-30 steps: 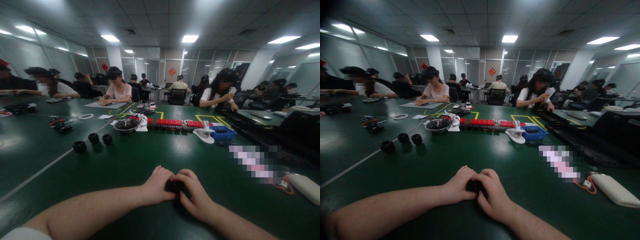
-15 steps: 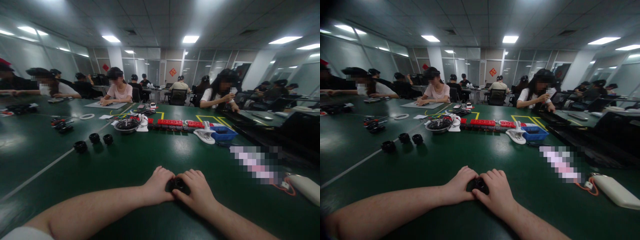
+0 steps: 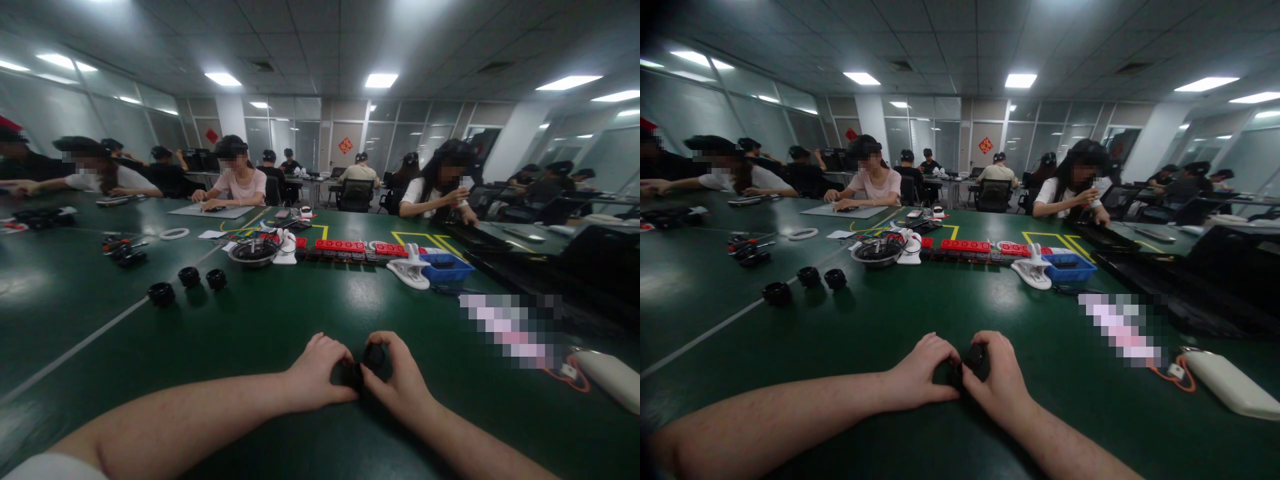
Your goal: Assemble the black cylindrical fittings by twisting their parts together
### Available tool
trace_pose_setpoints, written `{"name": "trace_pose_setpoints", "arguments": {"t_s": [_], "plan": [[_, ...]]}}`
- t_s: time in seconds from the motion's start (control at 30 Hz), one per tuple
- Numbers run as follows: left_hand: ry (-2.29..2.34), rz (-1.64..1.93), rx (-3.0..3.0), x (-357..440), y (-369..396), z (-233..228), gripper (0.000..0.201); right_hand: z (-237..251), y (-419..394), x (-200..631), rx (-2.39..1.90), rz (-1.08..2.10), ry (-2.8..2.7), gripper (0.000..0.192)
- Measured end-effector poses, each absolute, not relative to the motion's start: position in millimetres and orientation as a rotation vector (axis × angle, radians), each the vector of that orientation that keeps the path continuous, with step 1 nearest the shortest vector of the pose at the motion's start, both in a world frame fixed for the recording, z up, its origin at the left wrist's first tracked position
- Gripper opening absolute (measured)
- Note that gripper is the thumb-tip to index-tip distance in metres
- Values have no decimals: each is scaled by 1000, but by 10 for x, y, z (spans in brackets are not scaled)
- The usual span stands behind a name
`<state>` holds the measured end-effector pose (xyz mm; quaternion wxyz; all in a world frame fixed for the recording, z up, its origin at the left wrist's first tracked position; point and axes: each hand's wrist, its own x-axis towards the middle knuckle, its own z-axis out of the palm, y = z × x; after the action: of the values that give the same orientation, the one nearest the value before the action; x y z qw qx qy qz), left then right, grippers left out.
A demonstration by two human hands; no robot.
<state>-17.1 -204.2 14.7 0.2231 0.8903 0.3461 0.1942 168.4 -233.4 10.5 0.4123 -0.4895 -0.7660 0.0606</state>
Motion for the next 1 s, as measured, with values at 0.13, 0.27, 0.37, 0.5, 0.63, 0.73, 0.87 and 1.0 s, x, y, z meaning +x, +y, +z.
{"name": "trace_pose_setpoints", "arguments": {"t_s": [0.13, 0.27, 0.37, 0.5, 0.63, 0.73, 0.87, 1.0], "plan": [[949, 536, 2437, -170, -2047, 149, 37, 87, -2325, 1687, -1192, 175, -1866, 28], [949, 548, 2416, -170, -2043, 137, 37, 162, -2321, 1695, -1210, 100, -1905, 30], [958, 542, 2425, -171, -2038, 133, 38, 193, -2316, 1703, -1268, 104, -1925, 31], [961, 533, 2424, -169, -2042, 147, 37, 142, -2294, 1721, -1274, 179, -1901, 31], [958, 539, 2413, -167, -2047, 161, 36, 70, -2262, 1734, -1276, 253, -1865, 35], [966, 523, 2401, -171, -2052, 172, 36, 52, -2243, 1731, -1302, 373, -1834, 33], [1021, 525, 2407, -181, -2061, 187, 36, 83, -2223, 1720, -1380, 510, -1809, 30], [1114, 540, 2403, -199, -2062, 195, 38, 130, -2212, 1724, -1524, 351, -1903, 26]]}}
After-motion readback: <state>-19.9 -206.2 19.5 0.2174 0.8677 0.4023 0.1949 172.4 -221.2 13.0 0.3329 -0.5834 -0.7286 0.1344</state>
